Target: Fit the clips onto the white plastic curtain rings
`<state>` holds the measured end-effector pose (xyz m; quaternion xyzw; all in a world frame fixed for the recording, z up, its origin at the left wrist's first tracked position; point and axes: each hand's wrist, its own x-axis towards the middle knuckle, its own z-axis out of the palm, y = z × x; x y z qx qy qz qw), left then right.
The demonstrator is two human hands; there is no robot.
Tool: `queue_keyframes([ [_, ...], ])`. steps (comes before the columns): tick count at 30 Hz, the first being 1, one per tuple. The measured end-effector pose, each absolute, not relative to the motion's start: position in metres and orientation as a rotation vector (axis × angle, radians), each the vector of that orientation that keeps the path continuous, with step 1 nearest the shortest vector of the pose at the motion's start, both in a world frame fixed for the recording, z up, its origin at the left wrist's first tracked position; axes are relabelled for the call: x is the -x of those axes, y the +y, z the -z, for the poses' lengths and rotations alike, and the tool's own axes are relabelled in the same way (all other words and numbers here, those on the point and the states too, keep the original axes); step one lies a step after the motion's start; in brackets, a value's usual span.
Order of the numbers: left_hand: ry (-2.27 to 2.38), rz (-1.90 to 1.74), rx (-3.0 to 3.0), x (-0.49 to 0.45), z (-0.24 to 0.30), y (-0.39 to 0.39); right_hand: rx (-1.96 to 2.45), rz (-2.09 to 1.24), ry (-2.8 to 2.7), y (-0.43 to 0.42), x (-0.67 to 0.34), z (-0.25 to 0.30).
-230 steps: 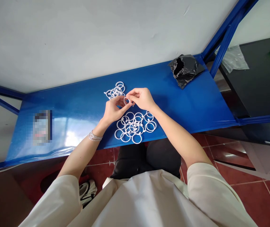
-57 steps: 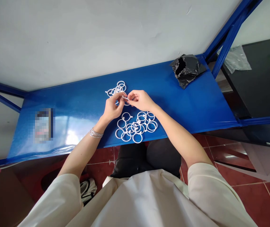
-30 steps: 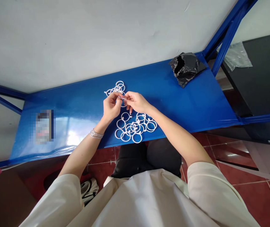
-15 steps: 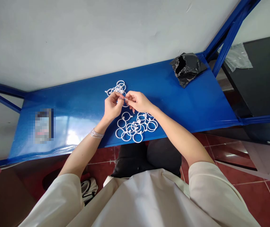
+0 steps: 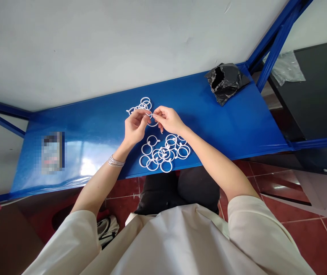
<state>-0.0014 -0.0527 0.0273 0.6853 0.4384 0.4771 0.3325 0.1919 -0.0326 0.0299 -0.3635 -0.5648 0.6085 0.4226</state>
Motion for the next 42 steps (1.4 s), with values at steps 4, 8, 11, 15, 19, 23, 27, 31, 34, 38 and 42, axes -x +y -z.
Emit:
queue_keyframes([
  [4, 1.081, -1.224, -1.766, 0.001, -0.029, -0.054, 0.969, -1.49, -1.429, -0.032, -0.192, -0.029],
  [8, 0.996, -1.219, -1.731, 0.0, -0.027, -0.054, 1.026, -1.448, -1.426, -0.031, -0.194, -0.029],
  [11, 1.021, -1.229, -1.746, 0.001, -0.024, -0.053, 1.052, -1.338, -1.524, -0.031, -0.198, -0.032],
  [15, 1.073, -1.242, -1.775, 0.002, -0.02, -0.052, 1.074, -1.134, -1.73, -0.032, -0.202, -0.037],
  [19, 1.117, -1.177, -1.884, 0.003, -0.023, -0.052, 1.118, -1.055, -1.821, -0.034, -0.203, -0.04],
  [23, 1.092, -1.137, -2.004, 0.004, -0.028, -0.054, 1.142, -1.032, -1.865, -0.034, -0.203, -0.041],
  [27, 1.08, -1.129, -2.077, 0.005, -0.03, -0.056, 1.162, -0.989, -1.865, -0.035, -0.203, -0.041],
  [31, 1.109, -1.115, -2.142, 0.003, -0.031, -0.057, 1.194, -0.928, -1.858, -0.035, -0.203, -0.04],
  [34, 1.11, -1.122, -2.15, 0.002, -0.033, -0.058, 1.186, -0.92, -1.869, -0.035, -0.203, -0.039],
  [38, 1.103, -1.088, -2.131, 0.002, -0.036, -0.059, 1.165, -0.873, -1.872, -0.034, -0.201, -0.037],
  [42, 1.132, -1.026, -2.089, 0.002, -0.036, -0.062, 1.156, -0.857, -1.861, -0.033, -0.202, -0.035],
])
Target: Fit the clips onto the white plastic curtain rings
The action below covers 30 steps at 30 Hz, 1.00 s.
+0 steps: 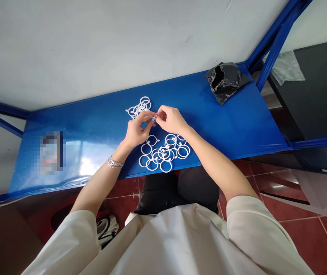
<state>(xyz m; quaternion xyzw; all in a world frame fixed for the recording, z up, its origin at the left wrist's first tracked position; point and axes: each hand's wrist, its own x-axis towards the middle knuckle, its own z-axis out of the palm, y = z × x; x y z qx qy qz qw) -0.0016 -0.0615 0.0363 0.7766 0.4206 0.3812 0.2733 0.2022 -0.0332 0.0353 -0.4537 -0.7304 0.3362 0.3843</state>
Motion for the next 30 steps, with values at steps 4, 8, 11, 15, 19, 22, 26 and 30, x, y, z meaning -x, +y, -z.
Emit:
queue_keyframes([
  [4, 1.123, -1.015, -2.033, 0.001, -0.036, -0.061, 1.146, -0.859, -1.849, -0.033, -0.203, -0.034],
  [8, 1.087, -0.993, -2.012, 0.003, -0.036, -0.06, 1.154, -0.839, -1.851, -0.033, -0.202, -0.033],
  [11, 1.065, -0.98, -2.003, 0.004, -0.034, -0.059, 1.157, -0.854, -1.841, -0.032, -0.202, -0.032],
  [15, 1.099, -1.036, -2.025, 0.002, -0.027, -0.059, 1.147, -0.873, -1.822, -0.032, -0.204, -0.034],
  [19, 1.166, -1.13, -2.085, 0.0, -0.024, -0.057, 1.191, -0.877, -1.796, -0.031, -0.205, -0.036],
  [22, 1.225, -1.161, -2.102, 0.0, -0.025, -0.056, 1.178, -0.938, -1.768, -0.031, -0.205, -0.037],
  [26, 1.204, -1.152, -1.97, 0.001, -0.024, -0.055, 1.112, -1.077, -1.712, -0.031, -0.204, -0.037],
  [30, 1.116, -1.082, -1.824, 0.0, -0.019, -0.053, 1.058, -1.176, -1.66, -0.031, -0.204, -0.035],
])
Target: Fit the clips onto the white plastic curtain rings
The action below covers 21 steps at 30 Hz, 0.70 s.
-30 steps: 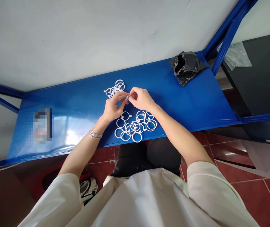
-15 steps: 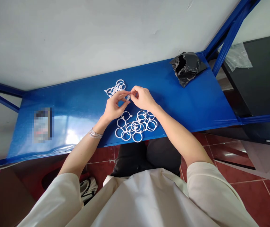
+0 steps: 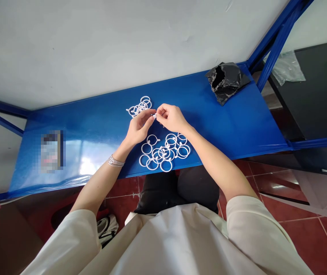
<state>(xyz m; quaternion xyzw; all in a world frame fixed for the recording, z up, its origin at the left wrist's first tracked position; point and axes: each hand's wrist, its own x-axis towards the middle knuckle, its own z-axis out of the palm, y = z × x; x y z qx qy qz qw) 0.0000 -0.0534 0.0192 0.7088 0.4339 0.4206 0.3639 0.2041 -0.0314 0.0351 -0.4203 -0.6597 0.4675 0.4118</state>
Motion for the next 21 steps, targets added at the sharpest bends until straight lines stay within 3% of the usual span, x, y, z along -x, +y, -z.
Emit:
queue_keyframes([
  [12, 1.028, -1.069, -1.777, 0.0038, -0.0154, -0.0501, 1.042, -0.988, -1.735, -0.0344, -0.2048, -0.0385],
  [21, 1.083, -1.095, -1.9, 0.0073, -0.0125, -0.0483, 1.046, -1.091, -1.744, -0.0353, -0.2049, -0.0378],
])
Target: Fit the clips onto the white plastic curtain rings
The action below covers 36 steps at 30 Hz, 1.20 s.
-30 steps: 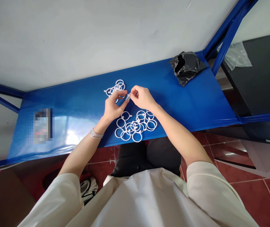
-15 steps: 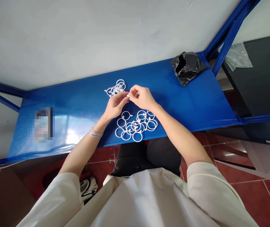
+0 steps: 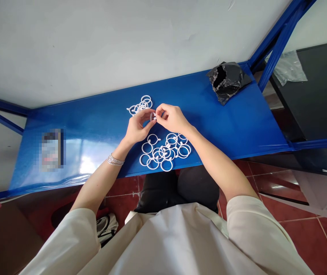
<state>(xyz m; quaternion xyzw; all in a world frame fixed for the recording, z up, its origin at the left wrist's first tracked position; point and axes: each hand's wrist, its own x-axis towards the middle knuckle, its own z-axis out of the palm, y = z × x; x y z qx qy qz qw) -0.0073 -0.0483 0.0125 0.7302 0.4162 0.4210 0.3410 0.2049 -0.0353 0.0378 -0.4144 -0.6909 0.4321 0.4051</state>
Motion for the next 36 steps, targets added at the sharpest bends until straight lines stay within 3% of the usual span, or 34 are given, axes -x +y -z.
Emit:
queue_keyframes([
  [7, 1.154, -1.114, -2.04, 0.007, -0.025, -0.052, 0.985, -1.487, -1.489, -0.031, -0.202, -0.031],
  [18, 1.18, -1.11, -2.131, 0.01, -0.029, -0.051, 0.925, -1.478, -1.455, -0.03, -0.201, -0.031],
  [30, 1.188, -1.1, -2.357, 0.01, -0.031, -0.053, 1.049, -1.762, -1.379, -0.033, -0.203, -0.05],
  [36, 1.16, -1.092, -2.348, 0.01, -0.03, -0.053, 1.097, -1.73, -1.401, -0.033, -0.201, -0.054],
])
